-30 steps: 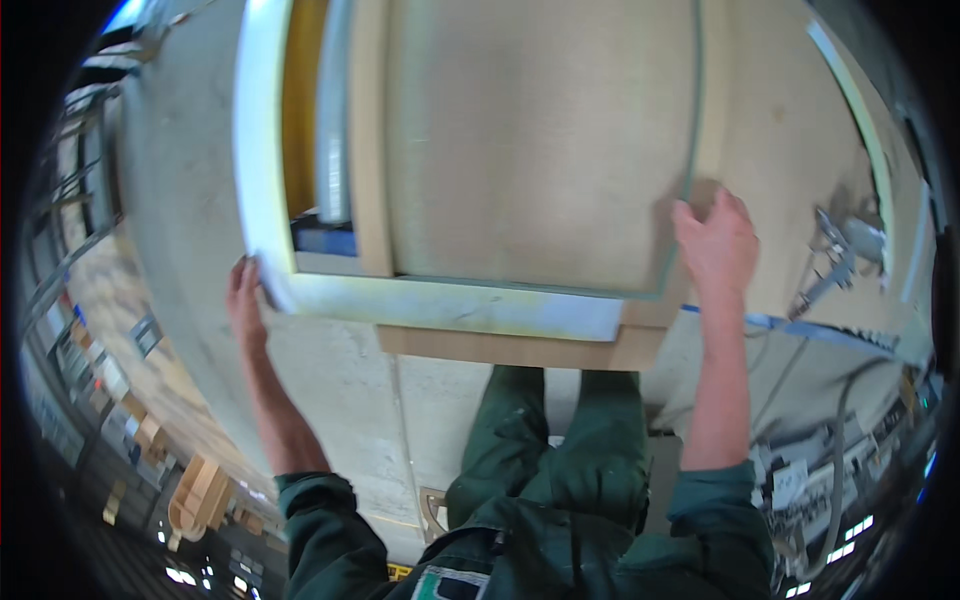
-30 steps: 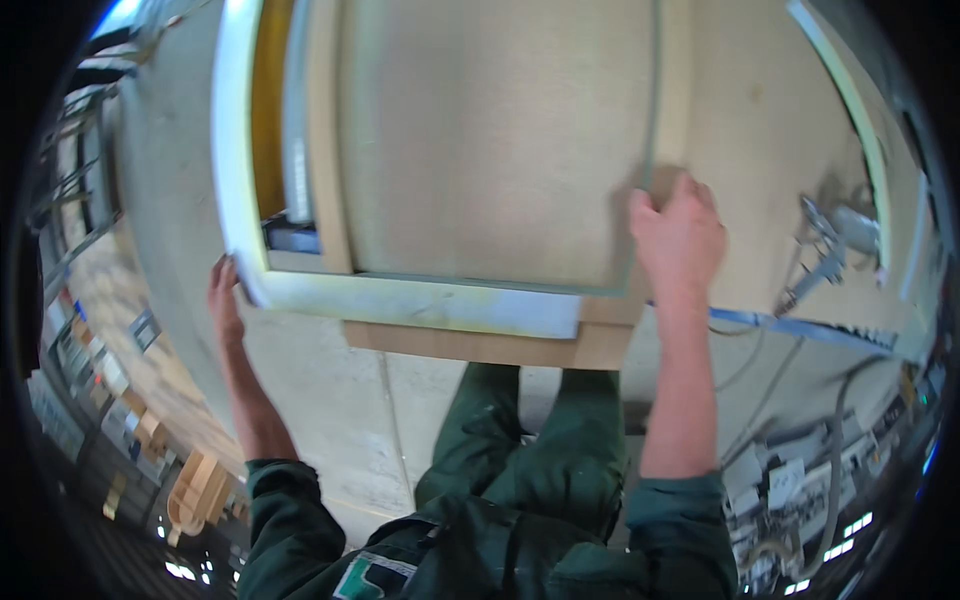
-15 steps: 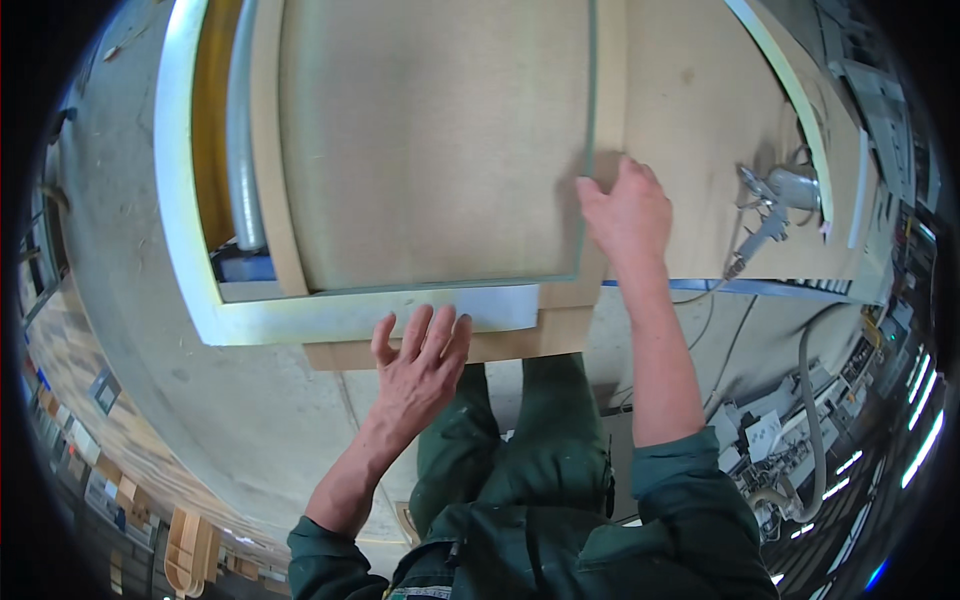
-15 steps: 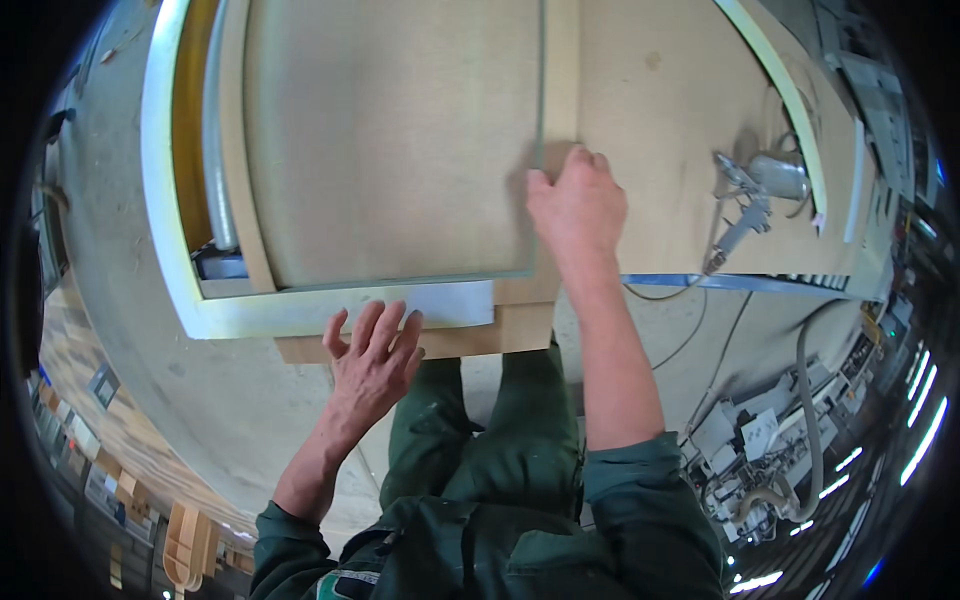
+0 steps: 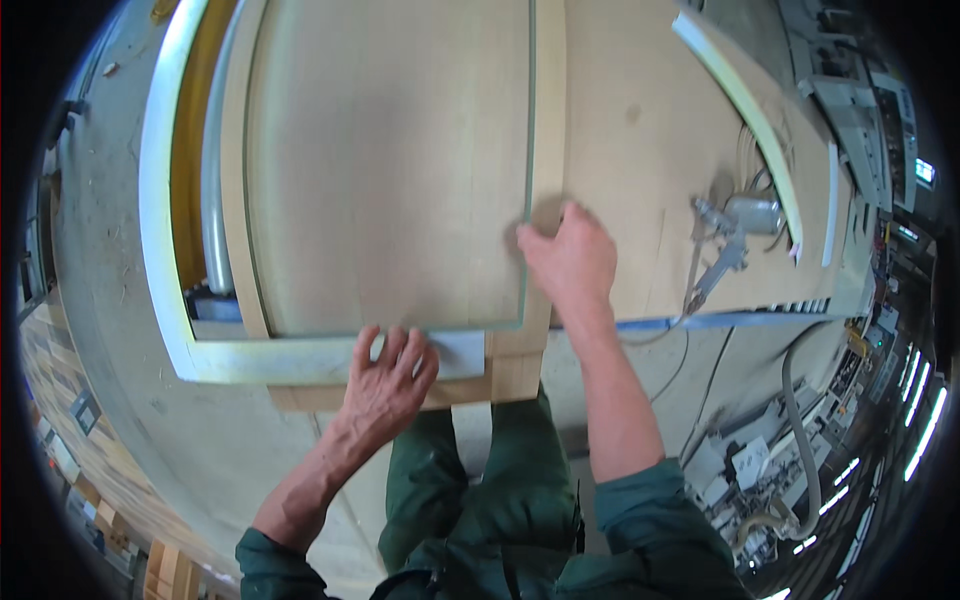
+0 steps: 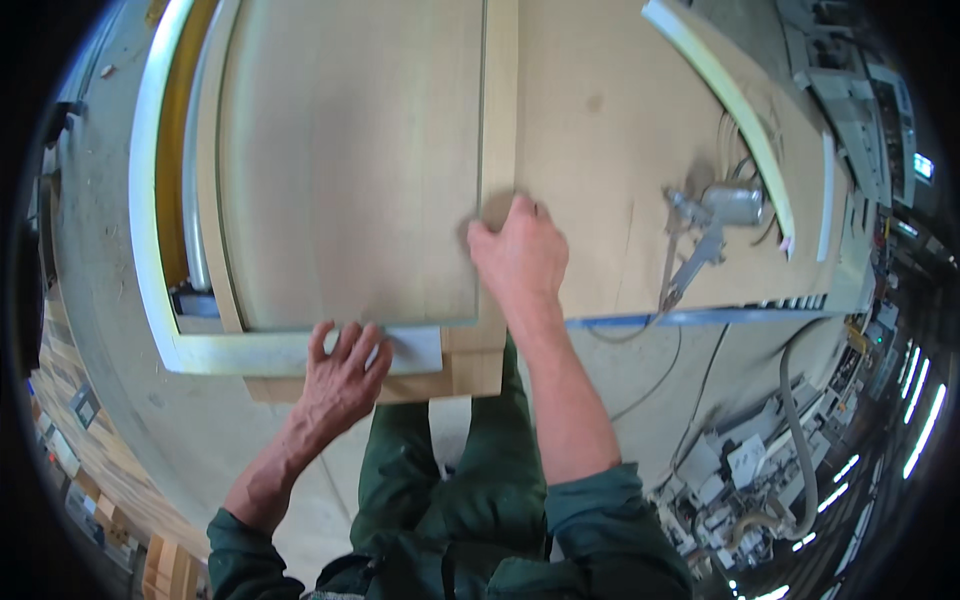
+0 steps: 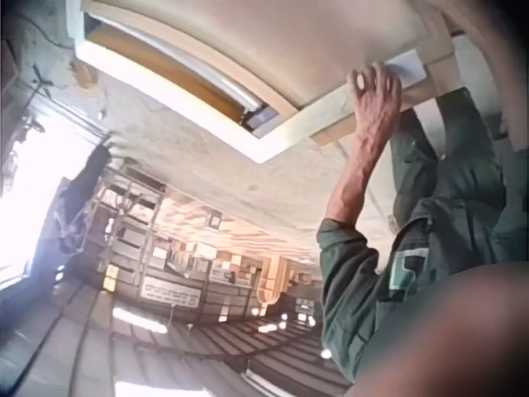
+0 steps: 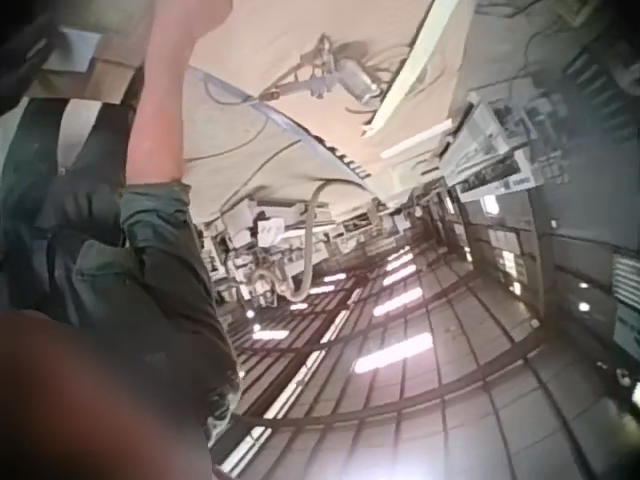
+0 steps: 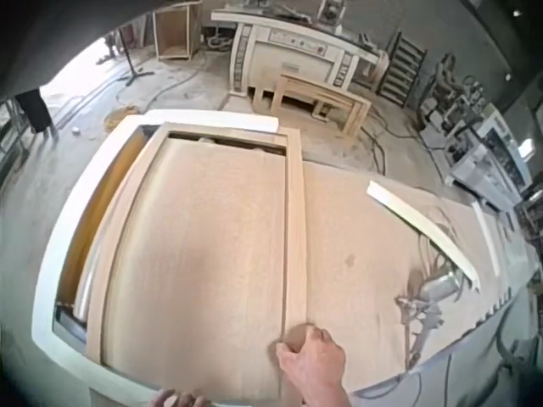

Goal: Spray painting a wooden frame and applying protective masking tape.

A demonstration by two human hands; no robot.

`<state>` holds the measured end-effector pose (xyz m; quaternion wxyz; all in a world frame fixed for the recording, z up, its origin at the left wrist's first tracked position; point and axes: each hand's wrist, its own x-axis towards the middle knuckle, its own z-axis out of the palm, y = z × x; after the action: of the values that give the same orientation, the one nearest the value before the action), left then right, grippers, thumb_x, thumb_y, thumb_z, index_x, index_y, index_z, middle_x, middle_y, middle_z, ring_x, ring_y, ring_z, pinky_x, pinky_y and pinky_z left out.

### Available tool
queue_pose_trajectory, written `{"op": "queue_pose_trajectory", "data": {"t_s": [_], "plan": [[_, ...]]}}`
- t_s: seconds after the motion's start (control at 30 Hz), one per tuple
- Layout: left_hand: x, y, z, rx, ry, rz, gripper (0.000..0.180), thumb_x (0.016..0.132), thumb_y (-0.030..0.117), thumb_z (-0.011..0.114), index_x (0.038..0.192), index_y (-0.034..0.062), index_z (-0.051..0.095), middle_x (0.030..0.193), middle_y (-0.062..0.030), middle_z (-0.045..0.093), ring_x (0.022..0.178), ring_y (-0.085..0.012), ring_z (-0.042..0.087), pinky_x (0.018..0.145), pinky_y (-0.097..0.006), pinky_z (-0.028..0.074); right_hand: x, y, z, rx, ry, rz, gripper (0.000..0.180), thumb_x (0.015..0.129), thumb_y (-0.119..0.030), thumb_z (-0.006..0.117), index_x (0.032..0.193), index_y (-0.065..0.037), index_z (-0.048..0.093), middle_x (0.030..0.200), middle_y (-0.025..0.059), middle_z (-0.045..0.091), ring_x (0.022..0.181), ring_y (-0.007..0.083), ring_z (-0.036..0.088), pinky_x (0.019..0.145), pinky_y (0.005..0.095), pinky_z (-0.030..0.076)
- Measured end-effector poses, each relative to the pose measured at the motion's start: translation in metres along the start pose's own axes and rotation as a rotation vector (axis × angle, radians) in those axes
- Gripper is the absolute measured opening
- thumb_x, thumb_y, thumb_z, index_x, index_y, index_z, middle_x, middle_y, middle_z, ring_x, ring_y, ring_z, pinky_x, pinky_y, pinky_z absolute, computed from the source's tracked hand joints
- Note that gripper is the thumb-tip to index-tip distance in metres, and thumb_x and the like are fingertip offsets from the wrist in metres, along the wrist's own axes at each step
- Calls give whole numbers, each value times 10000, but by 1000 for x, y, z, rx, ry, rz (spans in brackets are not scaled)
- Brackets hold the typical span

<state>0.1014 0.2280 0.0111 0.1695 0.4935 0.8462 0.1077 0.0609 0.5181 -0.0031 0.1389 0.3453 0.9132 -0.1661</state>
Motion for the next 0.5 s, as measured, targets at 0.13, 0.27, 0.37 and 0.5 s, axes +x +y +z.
{"op": "queue_pose_trajectory", "data": {"t_s": [0.13, 0.27, 0.37, 0.5], "plan": [[-2, 0, -5, -24, -4, 10, 427, 779, 115, 670, 1200, 43, 653, 1280, -187, 581, 1207, -334, 574, 1120, -572, 347, -6, -2, -6, 23, -35, 14, 548, 809, -360, 792, 1146, 55, 672, 1116, 251, 723, 1038, 421, 708, 924, 490, 573], [-2, 0, -6, -82, 10, 63, 423, 779, 118, 675, 1197, 64, 655, 1268, -180, 598, 1204, -337, 580, 1117, -569, 346, -10, 11, 8, 20, 119, -96, 412, 816, -292, 778, 1029, 35, 648, 1034, 254, 710, 904, 457, 723, 814, 531, 600], [-2, -5, 9, -122, 92, 74, 435, 751, 129, 700, 1183, 93, 665, 1257, -162, 607, 1191, -328, 588, 1098, -552, 361, -9, 12, 13, 26, 125, -114, 424, 821, -310, 775, 1030, 35, 643, 1033, 254, 709, 906, 453, 725, 811, 532, 600], [1, 1, -11, -296, 124, 61, 461, 675, 143, 770, 1131, 151, 696, 1234, -102, 623, 1182, -292, 611, 1024, -555, 389, -4, 2, 3, -21, 15, -53, 518, 817, -362, 780, 1092, 61, 664, 1089, 269, 720, 1035, 435, 705, 917, 503, 573]]}}
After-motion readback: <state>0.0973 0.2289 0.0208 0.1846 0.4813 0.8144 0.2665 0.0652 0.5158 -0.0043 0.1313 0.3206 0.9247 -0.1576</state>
